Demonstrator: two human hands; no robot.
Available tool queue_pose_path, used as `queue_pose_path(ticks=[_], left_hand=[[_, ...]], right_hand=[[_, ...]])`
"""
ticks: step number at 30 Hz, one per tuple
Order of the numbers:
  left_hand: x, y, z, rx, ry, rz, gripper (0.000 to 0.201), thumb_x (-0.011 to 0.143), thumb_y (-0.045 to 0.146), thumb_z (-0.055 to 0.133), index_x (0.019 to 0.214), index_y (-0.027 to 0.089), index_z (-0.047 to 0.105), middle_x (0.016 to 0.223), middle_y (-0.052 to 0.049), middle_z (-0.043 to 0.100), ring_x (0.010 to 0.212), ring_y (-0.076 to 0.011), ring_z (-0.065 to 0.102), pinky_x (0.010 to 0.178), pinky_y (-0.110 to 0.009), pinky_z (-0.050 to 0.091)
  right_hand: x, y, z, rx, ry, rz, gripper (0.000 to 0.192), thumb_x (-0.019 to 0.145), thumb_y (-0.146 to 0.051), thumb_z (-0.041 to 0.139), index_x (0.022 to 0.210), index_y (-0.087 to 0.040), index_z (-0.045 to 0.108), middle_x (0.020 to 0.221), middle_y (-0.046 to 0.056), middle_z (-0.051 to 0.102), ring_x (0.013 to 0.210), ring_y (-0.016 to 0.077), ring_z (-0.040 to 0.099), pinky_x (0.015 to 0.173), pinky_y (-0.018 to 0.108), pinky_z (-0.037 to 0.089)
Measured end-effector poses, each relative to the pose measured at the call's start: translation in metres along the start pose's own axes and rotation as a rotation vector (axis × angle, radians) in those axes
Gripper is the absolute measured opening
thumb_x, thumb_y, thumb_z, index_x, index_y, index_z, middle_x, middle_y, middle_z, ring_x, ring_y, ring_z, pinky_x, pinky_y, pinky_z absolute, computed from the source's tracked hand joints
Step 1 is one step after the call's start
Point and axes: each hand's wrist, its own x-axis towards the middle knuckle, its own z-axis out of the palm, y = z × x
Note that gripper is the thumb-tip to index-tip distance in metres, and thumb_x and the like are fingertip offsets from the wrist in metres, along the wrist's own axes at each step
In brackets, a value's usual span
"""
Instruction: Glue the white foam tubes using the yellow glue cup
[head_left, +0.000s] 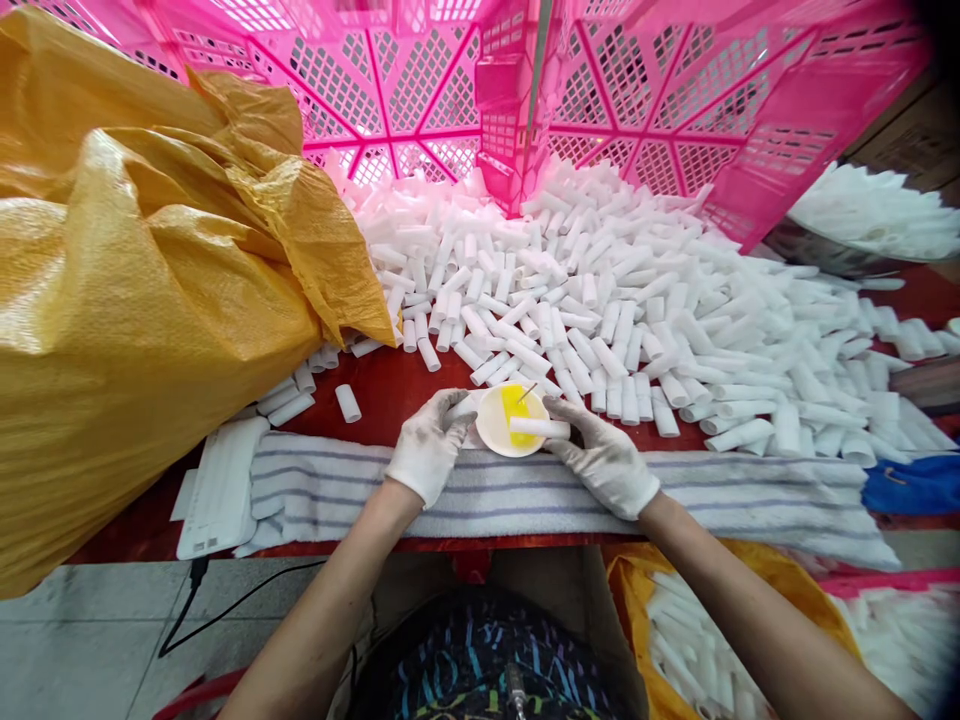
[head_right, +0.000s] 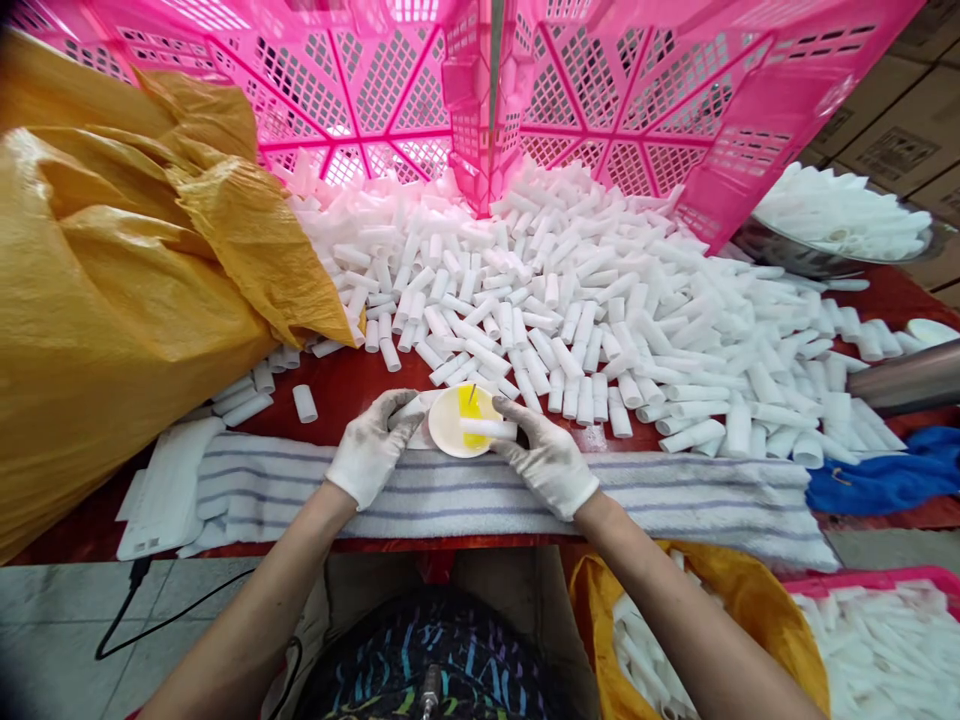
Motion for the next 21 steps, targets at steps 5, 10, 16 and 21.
queue_pose_path(ticks=[5,10,16,21], left_hand=[[-0.004,0.0,0.005,-0.099,-0.049,-0.039,0.036,0.082,0.023,0.053,0.117,0.016,0.054,0.121,-0.008,0.061,0.112,-0.0184,0.057,0.1,-0.033,0.043],[-0.004,-0.004,0.008,-0.201,-0.046,-0.073,0.029,0.079,0.023,0.057,0.107,0.016,0.055,0.109,-0.007,0.064,0.102,-0.017,0.061,0.092,-0.031,0.048],[-0.015,0.006,0.012,-0.211,-0.139,-0.042,0.03,0.076,0.031,0.064,0.102,0.017,0.058,0.099,-0.004,0.066,0.092,-0.0155,0.063,0.086,-0.028,0.05],[-0.03,0.027,0.013,-0.142,-0.25,0.0,0.03,0.079,0.032,0.062,0.104,0.017,0.06,0.095,-0.003,0.067,0.086,-0.0147,0.063,0.08,-0.025,0.05]], right_hand=[[-0.001,-0.002,0.005,-0.005,0.035,-0.055,0.026,0.075,-0.039,0.067,0.09,-0.018,0.068,0.09,0.005,0.065,0.084,0.0171,0.062,0.081,0.033,0.053],[-0.008,-0.018,0.005,0.096,-0.022,0.044,0.033,0.071,-0.046,0.069,0.063,-0.015,0.057,0.065,0.001,0.055,0.059,0.0108,0.053,0.053,0.024,0.046],[-0.021,-0.036,-0.006,0.351,0.075,0.319,0.041,0.074,-0.048,0.066,0.099,-0.016,0.059,0.065,0.0,0.056,0.05,0.007,0.046,0.043,0.019,0.033],[-0.02,-0.047,-0.008,0.345,0.016,0.45,0.046,0.073,-0.055,0.063,0.093,-0.015,0.058,0.052,-0.005,0.043,0.041,0.0054,0.033,0.038,0.019,0.022]])
